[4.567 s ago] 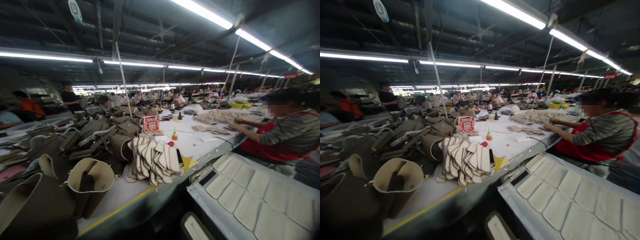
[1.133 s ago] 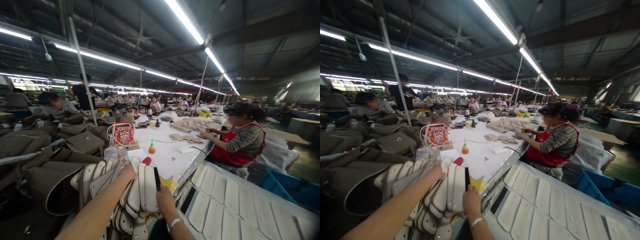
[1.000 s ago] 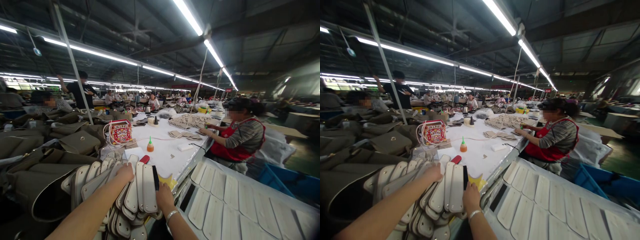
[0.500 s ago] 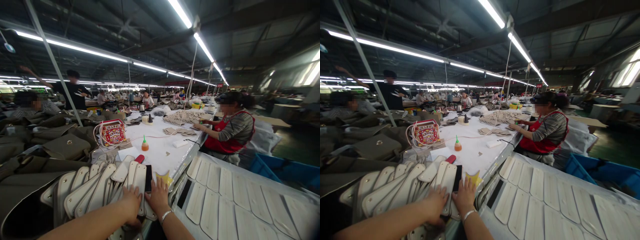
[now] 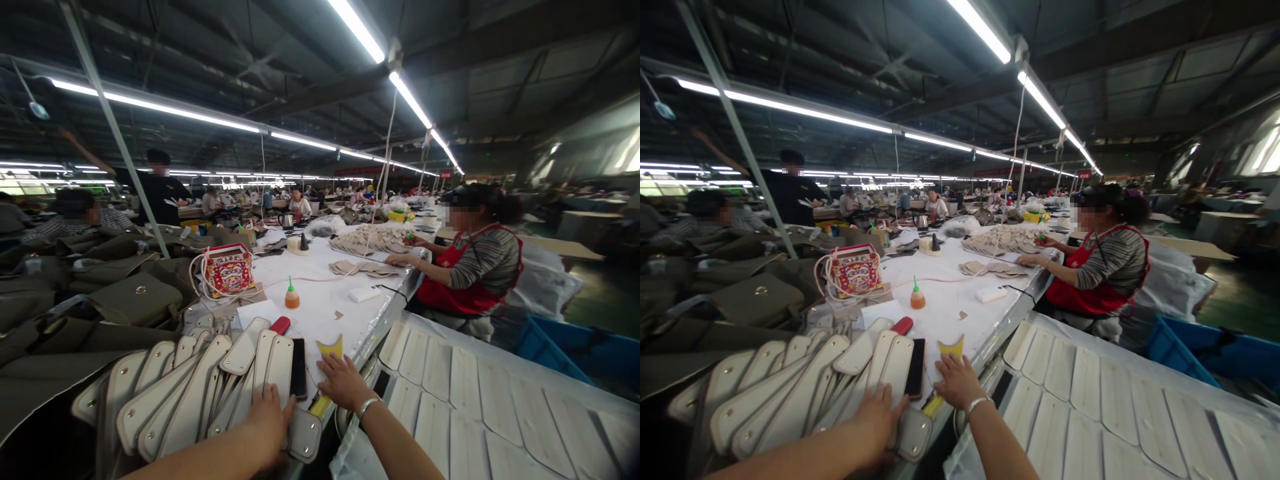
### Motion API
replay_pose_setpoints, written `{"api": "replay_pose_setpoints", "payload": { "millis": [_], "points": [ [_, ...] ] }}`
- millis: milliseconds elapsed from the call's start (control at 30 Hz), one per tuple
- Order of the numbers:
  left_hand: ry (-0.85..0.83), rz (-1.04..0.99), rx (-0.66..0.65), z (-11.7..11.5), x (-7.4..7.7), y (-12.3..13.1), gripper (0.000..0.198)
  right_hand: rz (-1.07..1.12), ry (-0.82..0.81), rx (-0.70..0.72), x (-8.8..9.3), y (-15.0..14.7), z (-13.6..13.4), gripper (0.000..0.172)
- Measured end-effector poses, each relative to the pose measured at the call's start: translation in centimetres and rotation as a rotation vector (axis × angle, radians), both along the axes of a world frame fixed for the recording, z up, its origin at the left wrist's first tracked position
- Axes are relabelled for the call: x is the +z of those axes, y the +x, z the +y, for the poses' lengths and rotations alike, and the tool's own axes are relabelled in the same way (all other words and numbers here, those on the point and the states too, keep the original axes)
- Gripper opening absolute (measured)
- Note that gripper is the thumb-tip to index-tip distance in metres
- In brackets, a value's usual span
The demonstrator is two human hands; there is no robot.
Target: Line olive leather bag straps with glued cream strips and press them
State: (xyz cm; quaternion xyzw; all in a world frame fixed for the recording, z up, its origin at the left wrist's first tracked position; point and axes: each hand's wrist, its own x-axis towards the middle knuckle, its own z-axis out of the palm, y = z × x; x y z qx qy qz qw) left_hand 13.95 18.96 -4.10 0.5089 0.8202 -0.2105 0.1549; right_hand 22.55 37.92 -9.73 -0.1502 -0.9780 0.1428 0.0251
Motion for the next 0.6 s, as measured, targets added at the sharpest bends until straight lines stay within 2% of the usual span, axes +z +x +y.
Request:
{"api": "replay_pose_setpoints", "payload": {
  "millis": [133, 267, 367, 467, 600],
  "points": [
    [0.119, -0.040, 0.018, -0.4, -1.0, 0.4, 0.095, 0.048, -0.029, -0.039, 0.0, -2.1, -3.8, 0.063],
    [0.104, -0.035, 0.053, -0.7, -2.4, 0.6, 0.079, -0.027, -0.126, -0.064, 0.0, -3.3, -7.3, 0.069],
    [0.117, -0.063, 0.076, -1.0, -2.5, 0.5, 0.075, -0.030, -0.137, -0.068, 0.3, -3.5, -7.9, 0.069],
    [0.137, -0.078, 0.104, -1.5, -1.8, 0.3, 0.073, -0.025, -0.076, -0.102, 0.3, -3.8, -8.0, 0.067],
    [0.163, -0.066, 0.117, -2.0, -1.4, 0.0, 0.078, -0.022, 0.013, -0.147, -0.5, -4.6, -8.4, 0.069]
  ]
}}
